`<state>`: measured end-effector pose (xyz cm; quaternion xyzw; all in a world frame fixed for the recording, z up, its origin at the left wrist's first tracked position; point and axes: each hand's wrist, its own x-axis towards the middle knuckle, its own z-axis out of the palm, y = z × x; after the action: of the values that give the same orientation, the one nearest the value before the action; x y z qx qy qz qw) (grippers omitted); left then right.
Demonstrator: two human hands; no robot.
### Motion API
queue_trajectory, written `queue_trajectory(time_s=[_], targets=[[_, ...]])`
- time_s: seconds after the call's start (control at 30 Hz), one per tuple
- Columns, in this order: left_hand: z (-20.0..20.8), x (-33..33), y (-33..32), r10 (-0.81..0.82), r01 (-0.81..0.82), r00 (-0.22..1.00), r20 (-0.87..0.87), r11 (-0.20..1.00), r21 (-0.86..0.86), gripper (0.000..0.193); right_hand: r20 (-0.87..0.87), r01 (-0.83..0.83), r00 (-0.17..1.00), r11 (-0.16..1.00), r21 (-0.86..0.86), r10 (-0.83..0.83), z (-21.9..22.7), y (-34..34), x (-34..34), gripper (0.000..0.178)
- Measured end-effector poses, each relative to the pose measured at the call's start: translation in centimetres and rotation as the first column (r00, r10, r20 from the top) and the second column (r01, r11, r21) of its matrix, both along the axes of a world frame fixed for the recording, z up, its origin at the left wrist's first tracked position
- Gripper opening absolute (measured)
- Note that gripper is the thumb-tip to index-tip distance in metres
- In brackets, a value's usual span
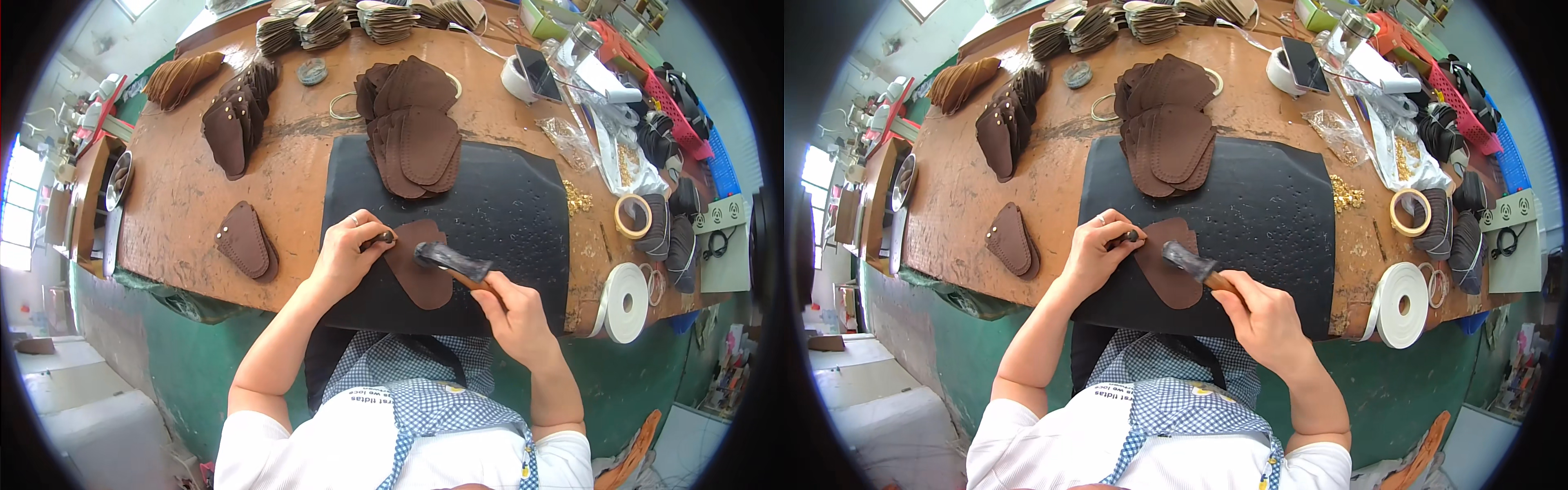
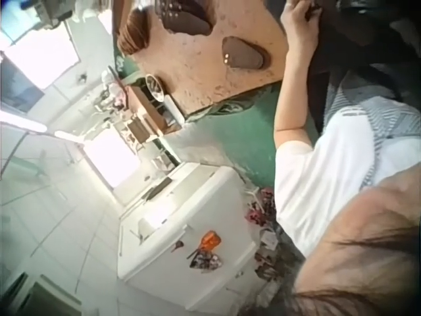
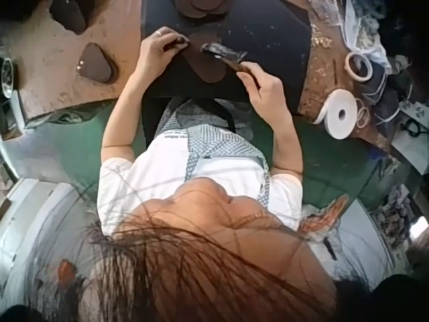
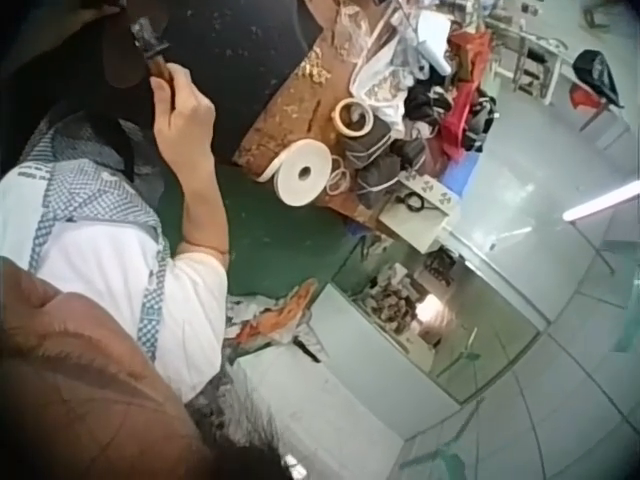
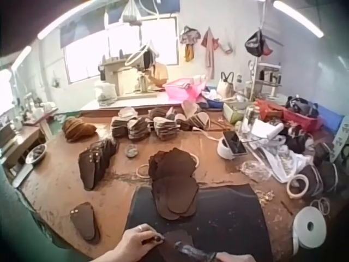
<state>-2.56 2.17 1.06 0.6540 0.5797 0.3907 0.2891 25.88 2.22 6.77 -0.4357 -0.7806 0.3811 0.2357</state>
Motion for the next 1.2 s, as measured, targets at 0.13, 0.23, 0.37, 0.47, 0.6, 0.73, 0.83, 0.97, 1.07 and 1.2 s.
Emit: queue_trajectory(time_s=[0.13, 0.23, 0.37, 0.47, 0.6, 0.73, 0.83, 0.97, 1.07, 1.2], targets=[[-0.1, 0.0, 0.0, -0.01, 0.01, 1.0, -0.012, 1.0, -0.01, 0.015, 0.084, -0.037, 0.996, 0.996, 0.084, 0.03, 0.1, 0.3, -0.5, 0.023], [-0.5, 0.3, -0.2, 0.011, -0.009, 0.999, -0.045, 0.999, 0.052, 0.016, 0.109, -0.049, 0.993, 0.993, 0.106, 0.037, 0.0, 0.4, -0.6, 0.023], [-0.5, 0.9, -0.5, 0.071, -0.058, 0.991, -0.11, 0.991, 0.118, 0.017, 0.105, -0.047, 0.994, 0.995, 0.09, 0.037, 0.0, 0.2, -0.6, 0.023], [-0.6, 1.4, -0.8, 0.121, -0.104, 0.986, -0.119, 0.985, 0.136, 0.017, 0.106, -0.047, 0.994, 0.991, 0.124, 0.034, 0.0, 0.1, -0.7, 0.022], [-0.5, 1.8, -1.0, 0.162, -0.143, 0.979, -0.12, 0.978, 0.149, 0.011, 0.12, -0.046, 0.992, 0.989, 0.139, 0.029, -0.2, 0.0, -0.7, 0.022], [0.4, 1.0, -1.1, 0.121, -0.12, 0.993, -0.009, 0.992, 0.031, 0.012, 0.099, -0.017, 0.995, 0.995, 0.102, 0.007, 0.0, -0.3, -0.8, 0.019], [0.9, 0.5, -1.3, 0.264, -0.226, 0.815, 0.516, 0.964, -0.136, 0.015, 0.087, -0.025, 0.996, 0.991, 0.129, 0.013, -0.1, -0.1, -0.8, 0.02], [-0.5, 0.3, -2.3, 0.282, -0.325, 0.836, 0.47, 0.946, 0.01, 0.017, 0.075, -0.026, 0.997, 0.993, 0.118, 0.017, 0.1, 0.0, -0.9, 0.019], [-0.8, -0.1, -3.2, 0.358, -0.382, 0.917, 0.178, 0.916, 0.124, 0.018, 0.123, -0.045, 0.992, 0.99, 0.133, 0.028, -0.1, -0.1, -0.6, 0.021], [0.2, 0.4, -2.5, 0.351, -0.388, 0.91, 0.222, 0.909, 0.154, 0.018, 0.124, -0.052, 0.992, 0.99, 0.128, 0.036, 0.1, 0.1, -0.7, 0.021]])
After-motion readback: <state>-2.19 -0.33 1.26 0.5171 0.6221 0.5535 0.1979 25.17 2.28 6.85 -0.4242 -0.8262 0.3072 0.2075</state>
